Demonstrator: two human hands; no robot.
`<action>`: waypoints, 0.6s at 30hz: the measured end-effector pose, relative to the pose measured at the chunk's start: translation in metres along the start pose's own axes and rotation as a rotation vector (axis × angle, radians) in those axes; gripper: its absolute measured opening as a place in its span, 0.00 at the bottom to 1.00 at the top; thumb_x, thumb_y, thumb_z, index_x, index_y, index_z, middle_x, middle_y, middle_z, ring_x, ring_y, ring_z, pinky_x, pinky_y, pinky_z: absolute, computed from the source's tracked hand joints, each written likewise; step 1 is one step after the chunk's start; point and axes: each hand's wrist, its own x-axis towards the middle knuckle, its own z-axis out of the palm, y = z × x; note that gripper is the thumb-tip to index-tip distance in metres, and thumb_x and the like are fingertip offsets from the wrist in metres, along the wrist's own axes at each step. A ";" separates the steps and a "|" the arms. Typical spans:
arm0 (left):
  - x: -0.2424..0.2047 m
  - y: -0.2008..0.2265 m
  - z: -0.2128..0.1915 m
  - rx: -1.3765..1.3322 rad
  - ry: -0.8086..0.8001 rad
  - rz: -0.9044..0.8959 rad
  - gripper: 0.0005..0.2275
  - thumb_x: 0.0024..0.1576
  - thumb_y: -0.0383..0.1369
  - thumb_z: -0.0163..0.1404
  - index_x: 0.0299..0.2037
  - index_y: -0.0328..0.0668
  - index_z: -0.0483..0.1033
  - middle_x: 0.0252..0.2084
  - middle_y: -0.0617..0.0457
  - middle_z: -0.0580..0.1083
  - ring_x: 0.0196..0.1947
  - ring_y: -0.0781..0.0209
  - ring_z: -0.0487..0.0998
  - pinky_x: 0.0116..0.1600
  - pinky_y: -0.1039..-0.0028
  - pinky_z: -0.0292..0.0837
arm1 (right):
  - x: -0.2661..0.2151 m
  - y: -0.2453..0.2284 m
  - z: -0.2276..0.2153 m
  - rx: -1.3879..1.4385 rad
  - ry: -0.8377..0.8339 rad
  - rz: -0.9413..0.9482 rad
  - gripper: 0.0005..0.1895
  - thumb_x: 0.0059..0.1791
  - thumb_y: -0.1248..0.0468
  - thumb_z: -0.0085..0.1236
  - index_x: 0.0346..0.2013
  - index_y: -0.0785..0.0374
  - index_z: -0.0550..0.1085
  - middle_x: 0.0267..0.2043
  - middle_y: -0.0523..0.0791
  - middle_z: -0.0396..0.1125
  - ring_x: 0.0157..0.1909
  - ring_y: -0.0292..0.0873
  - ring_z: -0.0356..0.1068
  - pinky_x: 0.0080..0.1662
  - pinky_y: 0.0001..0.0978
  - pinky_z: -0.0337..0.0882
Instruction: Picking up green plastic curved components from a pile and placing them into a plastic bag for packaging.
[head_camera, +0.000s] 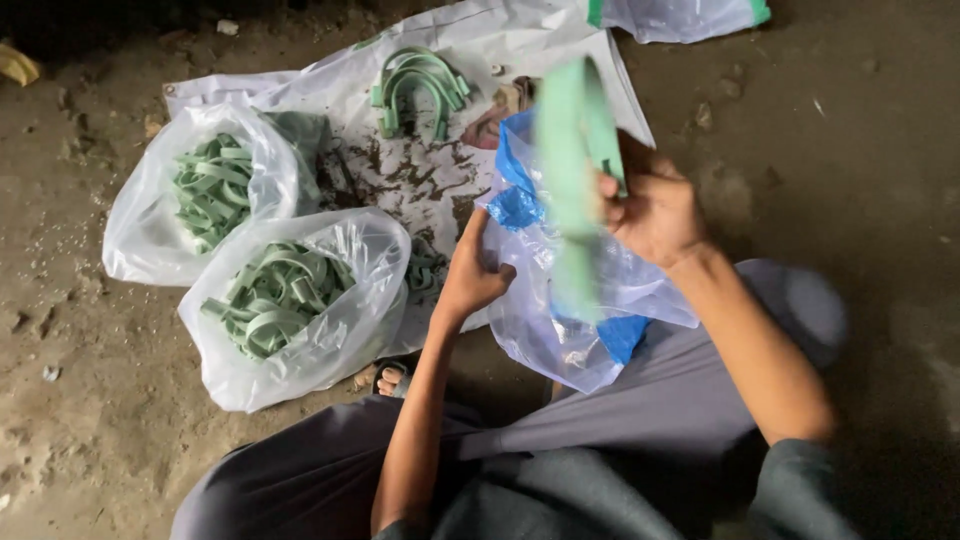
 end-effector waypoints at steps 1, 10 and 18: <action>0.002 -0.003 0.001 0.011 -0.017 -0.047 0.36 0.43 0.21 0.52 0.68 0.31 0.61 0.64 0.29 0.65 0.69 0.32 0.61 0.69 0.50 0.58 | -0.003 0.009 -0.013 -0.035 0.060 -0.006 0.21 0.53 0.68 0.45 0.61 0.69 0.65 0.35 0.48 0.64 0.31 0.39 0.63 0.35 0.30 0.68; 0.000 -0.050 0.006 0.024 -0.007 -0.110 0.38 0.41 0.22 0.52 0.69 0.33 0.61 0.66 0.32 0.66 0.71 0.35 0.60 0.72 0.50 0.56 | -0.016 0.022 -0.017 0.210 -0.088 0.012 0.30 0.41 0.81 0.33 0.59 0.73 0.63 0.29 0.51 0.58 0.34 0.44 0.60 0.31 0.28 0.60; 0.003 -0.060 -0.009 -0.040 0.140 0.077 0.40 0.45 0.32 0.66 0.68 0.24 0.60 0.64 0.18 0.62 0.67 0.30 0.62 0.68 0.47 0.59 | -0.013 -0.021 0.006 -0.311 -0.071 -0.148 0.15 0.53 0.72 0.35 0.53 0.71 0.63 0.27 0.53 0.60 0.28 0.40 0.59 0.32 0.25 0.60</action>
